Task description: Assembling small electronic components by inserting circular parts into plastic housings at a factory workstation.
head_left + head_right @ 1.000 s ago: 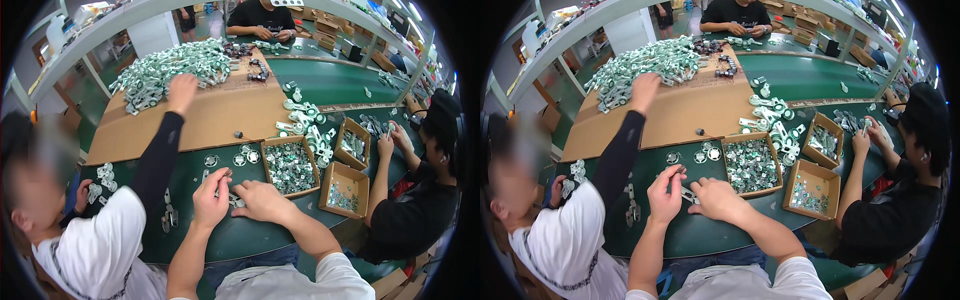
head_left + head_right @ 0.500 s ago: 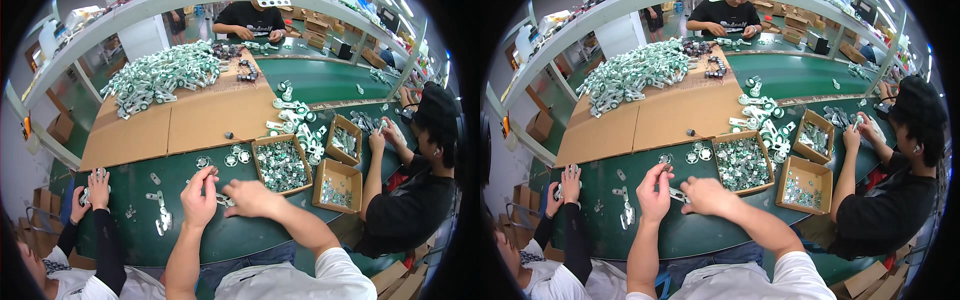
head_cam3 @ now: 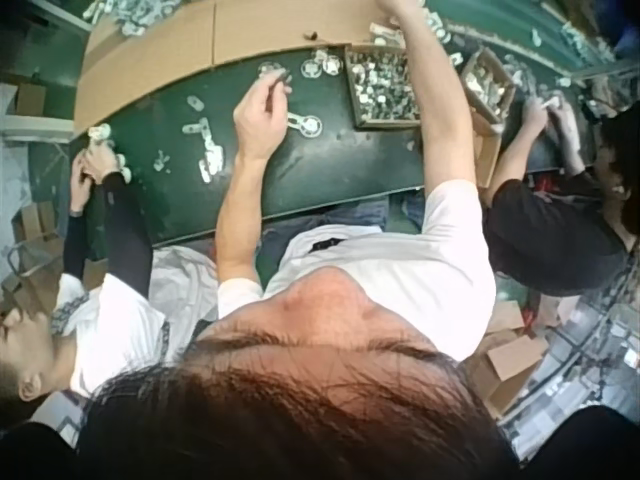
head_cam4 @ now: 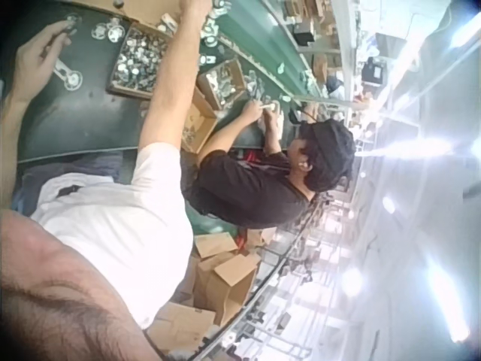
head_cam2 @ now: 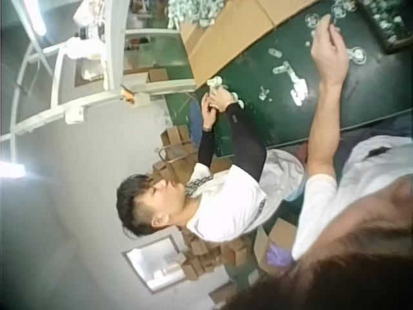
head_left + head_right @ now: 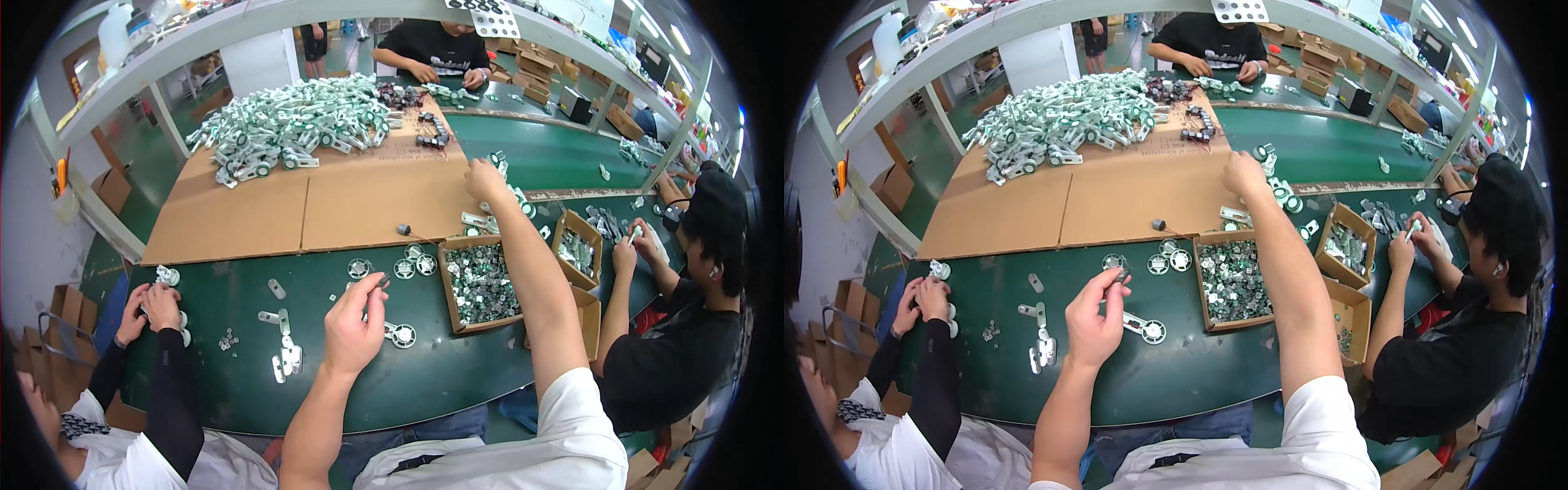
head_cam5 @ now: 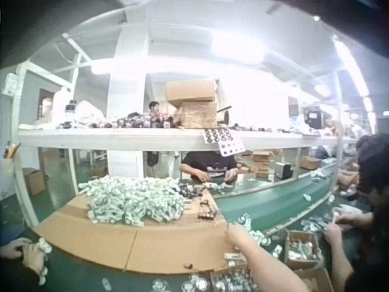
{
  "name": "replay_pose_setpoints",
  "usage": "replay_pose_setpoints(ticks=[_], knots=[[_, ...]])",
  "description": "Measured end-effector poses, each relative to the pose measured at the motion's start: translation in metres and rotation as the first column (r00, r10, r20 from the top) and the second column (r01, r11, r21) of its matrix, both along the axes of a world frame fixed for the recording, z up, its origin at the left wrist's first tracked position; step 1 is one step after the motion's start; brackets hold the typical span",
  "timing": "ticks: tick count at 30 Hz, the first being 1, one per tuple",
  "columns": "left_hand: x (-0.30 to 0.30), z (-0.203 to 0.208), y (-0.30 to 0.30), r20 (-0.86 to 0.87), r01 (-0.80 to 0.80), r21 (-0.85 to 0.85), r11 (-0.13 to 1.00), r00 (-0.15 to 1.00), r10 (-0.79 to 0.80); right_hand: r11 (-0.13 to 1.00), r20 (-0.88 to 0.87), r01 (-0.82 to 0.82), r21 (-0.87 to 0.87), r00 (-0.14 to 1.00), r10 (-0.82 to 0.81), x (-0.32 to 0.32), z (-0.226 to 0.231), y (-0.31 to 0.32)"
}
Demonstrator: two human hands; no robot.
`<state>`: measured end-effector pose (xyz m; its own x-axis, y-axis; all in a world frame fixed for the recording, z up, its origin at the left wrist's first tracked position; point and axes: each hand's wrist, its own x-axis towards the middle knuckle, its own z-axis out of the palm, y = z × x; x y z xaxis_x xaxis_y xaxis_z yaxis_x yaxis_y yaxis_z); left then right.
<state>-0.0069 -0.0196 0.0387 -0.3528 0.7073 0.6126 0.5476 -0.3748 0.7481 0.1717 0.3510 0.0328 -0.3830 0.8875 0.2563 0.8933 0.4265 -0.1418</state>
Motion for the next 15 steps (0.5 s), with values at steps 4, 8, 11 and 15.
replay_pose_setpoints(ticks=[4, 8, 11, 15], knots=[[-0.001, -0.001, -0.002, -0.007, -0.006, -0.011, 1.0, 1.0, 0.006, 0.987, -0.211, -0.13, 0.094, 0.966, 0.147, -0.042, 0.014, -0.078], [-0.013, -0.011, -0.002, 0.017, -0.064, -0.028, 0.998, 0.998, 0.064, 0.932, -0.276, -0.356, 0.076, 0.89, 0.362, -0.066, 0.017, -0.19], [-0.023, -0.011, 0.0, 0.162, -0.084, -0.073, 0.994, 0.982, 0.095, 0.836, -0.371, -0.495, -0.235, 0.841, 0.394, -0.059, 0.028, -0.263], [-0.03, -0.011, 0.01, 0.429, 0.023, -0.159, 0.987, 0.902, 0.048, 0.754, -0.147, -0.534, -0.382, 0.841, 0.521, -0.033, 0.027, -0.301]])
